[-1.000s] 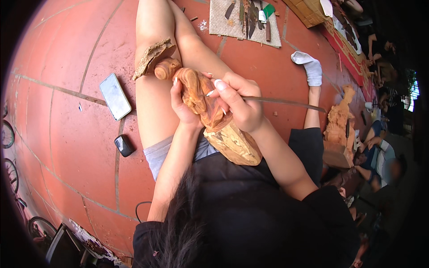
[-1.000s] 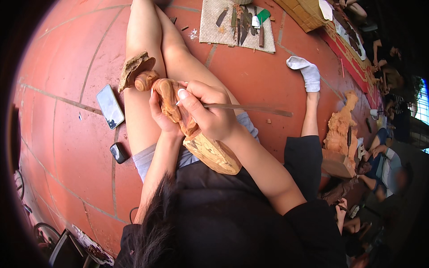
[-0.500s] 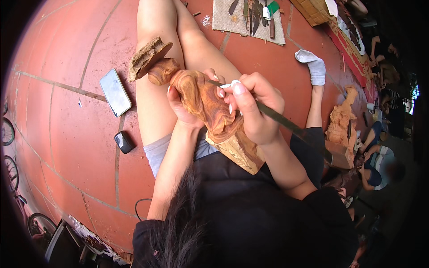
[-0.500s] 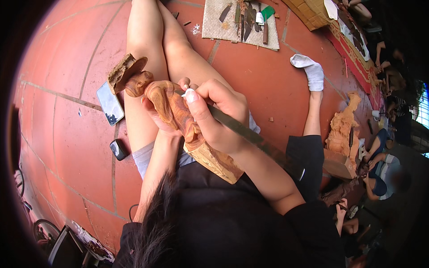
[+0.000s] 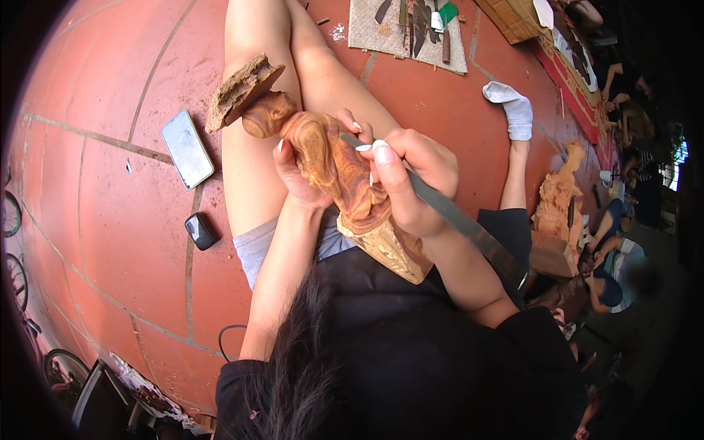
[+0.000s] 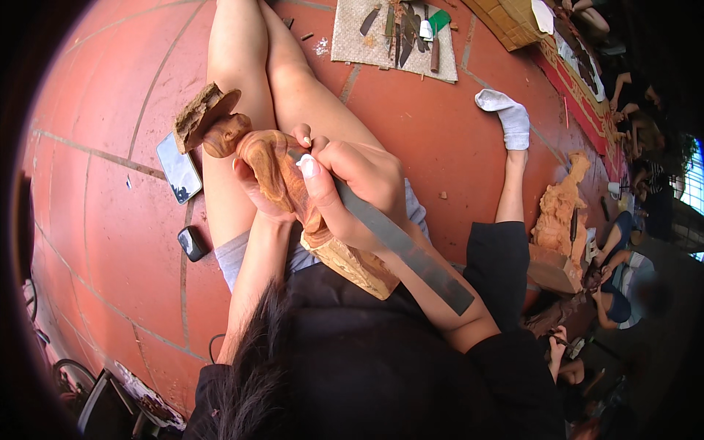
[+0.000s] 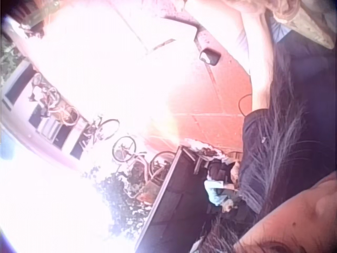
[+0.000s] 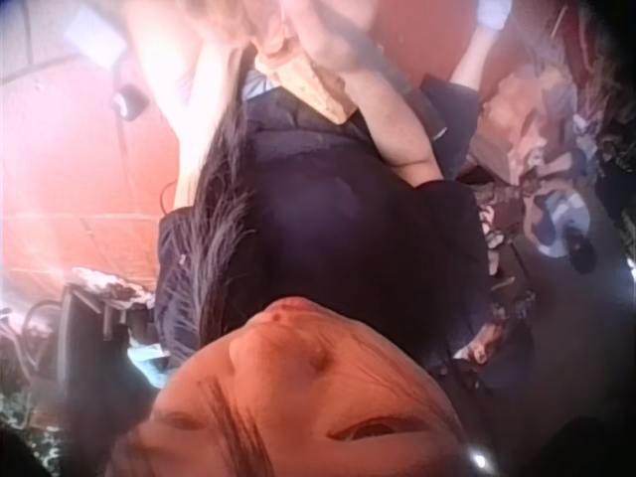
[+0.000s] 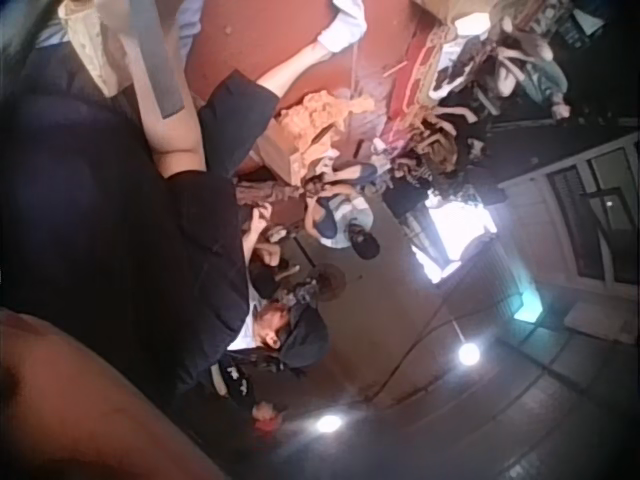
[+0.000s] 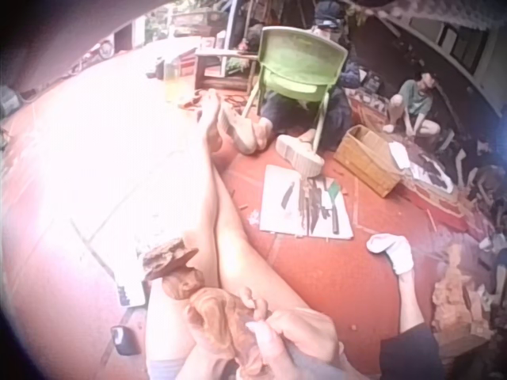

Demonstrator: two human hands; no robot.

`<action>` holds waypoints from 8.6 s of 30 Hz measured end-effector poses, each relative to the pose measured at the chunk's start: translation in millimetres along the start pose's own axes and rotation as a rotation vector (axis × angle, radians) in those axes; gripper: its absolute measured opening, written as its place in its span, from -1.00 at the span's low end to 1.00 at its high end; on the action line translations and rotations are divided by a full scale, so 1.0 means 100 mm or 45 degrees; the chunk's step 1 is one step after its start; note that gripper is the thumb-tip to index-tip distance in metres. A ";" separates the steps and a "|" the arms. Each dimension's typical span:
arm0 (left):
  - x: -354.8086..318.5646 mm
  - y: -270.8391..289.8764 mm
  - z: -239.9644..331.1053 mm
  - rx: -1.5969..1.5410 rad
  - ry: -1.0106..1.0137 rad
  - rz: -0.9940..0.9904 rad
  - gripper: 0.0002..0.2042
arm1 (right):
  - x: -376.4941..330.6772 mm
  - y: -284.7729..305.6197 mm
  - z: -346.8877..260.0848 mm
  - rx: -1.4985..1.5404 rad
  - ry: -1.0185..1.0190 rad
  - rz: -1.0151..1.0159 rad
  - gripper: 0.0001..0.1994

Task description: The person sits on a tiled floor and carves a wooden figurine using a small knife. They hold the wood in their left hand and use the knife in their right hand to shape the surface, occasionally rotating the piece to access different areas.

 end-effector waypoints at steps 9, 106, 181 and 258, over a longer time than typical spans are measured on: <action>0.00 -0.01 0.00 -0.002 -0.005 -0.037 -0.14 | -0.03 0.04 0.06 0.039 0.057 -0.105 -0.82; -0.03 0.03 0.00 0.184 -0.009 0.193 -0.19 | -0.22 0.26 0.32 0.297 -0.115 -0.031 -0.28; -0.09 -0.09 -0.02 0.481 -0.206 0.579 -0.34 | -0.11 0.26 0.15 0.544 -0.119 0.439 -0.75; -0.12 -0.12 0.01 0.697 -0.111 0.391 -0.32 | -0.17 0.45 -0.22 0.611 -0.005 0.588 -0.45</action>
Point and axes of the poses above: each hand's wrist, its own x-axis towards the middle knuckle, its own y-axis out of the back of the hand, z = x × y, the point moved 1 cm from there along x, towards the middle knuckle, and after that the axes turned 2 degrees about y, right-handed, at the moved point
